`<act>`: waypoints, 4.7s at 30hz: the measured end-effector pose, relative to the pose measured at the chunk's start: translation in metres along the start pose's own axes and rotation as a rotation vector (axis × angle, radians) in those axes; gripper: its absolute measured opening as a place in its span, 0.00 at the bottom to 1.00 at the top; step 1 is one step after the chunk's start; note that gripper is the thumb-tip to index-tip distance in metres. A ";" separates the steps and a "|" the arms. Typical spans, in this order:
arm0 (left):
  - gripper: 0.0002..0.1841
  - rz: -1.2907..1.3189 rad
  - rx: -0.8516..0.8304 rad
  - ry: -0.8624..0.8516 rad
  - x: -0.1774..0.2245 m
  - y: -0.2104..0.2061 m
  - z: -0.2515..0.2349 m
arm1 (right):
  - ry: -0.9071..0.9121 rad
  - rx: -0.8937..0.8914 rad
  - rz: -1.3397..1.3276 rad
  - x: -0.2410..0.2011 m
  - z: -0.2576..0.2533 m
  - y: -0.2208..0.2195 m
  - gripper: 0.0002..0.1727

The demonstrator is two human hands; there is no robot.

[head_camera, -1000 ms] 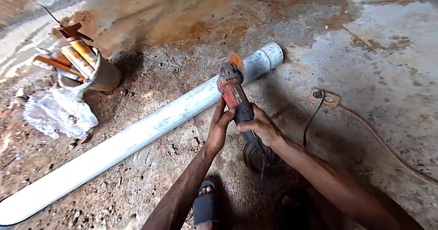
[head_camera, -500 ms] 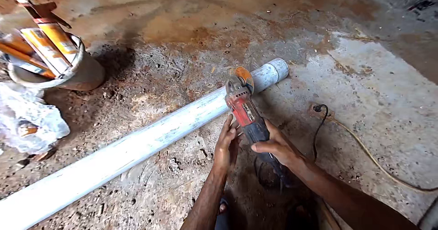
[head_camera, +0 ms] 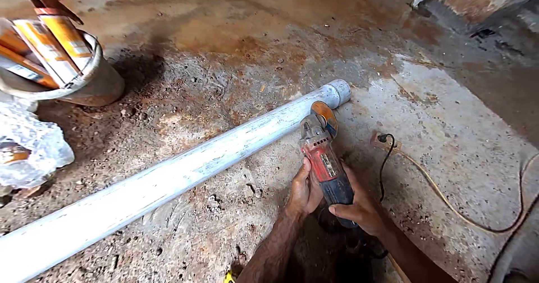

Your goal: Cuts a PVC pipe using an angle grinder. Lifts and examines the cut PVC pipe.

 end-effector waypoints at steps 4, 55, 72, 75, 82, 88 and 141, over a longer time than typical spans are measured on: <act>0.29 0.040 -0.007 -0.065 0.014 0.005 -0.005 | 0.000 -0.033 0.151 -0.003 -0.017 -0.012 0.69; 0.63 -2.901 0.609 0.359 0.243 0.077 0.001 | -0.069 -0.208 0.223 0.015 -0.153 -0.085 0.61; 0.62 -2.894 0.641 0.349 0.242 0.076 0.001 | -0.092 -0.212 0.213 0.020 -0.153 -0.089 0.61; 0.62 -2.891 0.641 0.351 0.242 0.076 0.001 | -0.099 -0.213 0.209 0.021 -0.153 -0.088 0.61; 0.62 -2.882 0.658 0.372 0.242 0.076 0.001 | -0.088 -0.214 0.210 0.023 -0.154 -0.090 0.60; 0.63 -2.894 0.653 0.357 0.242 0.076 0.001 | -0.098 -0.213 0.222 0.022 -0.155 -0.090 0.61; 0.64 -2.768 0.626 0.539 0.261 0.070 -0.013 | -0.121 -0.244 0.189 0.020 -0.155 -0.089 0.62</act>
Point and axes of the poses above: each hand's wrist, its own z-axis away from the middle knuckle, its own y-axis out of the back of the hand, x = y × z, the point moved 5 cm from there along -z, towards the middle knuckle, and after that the axes turned 2 degrees about -z, right-handed, at the moved point
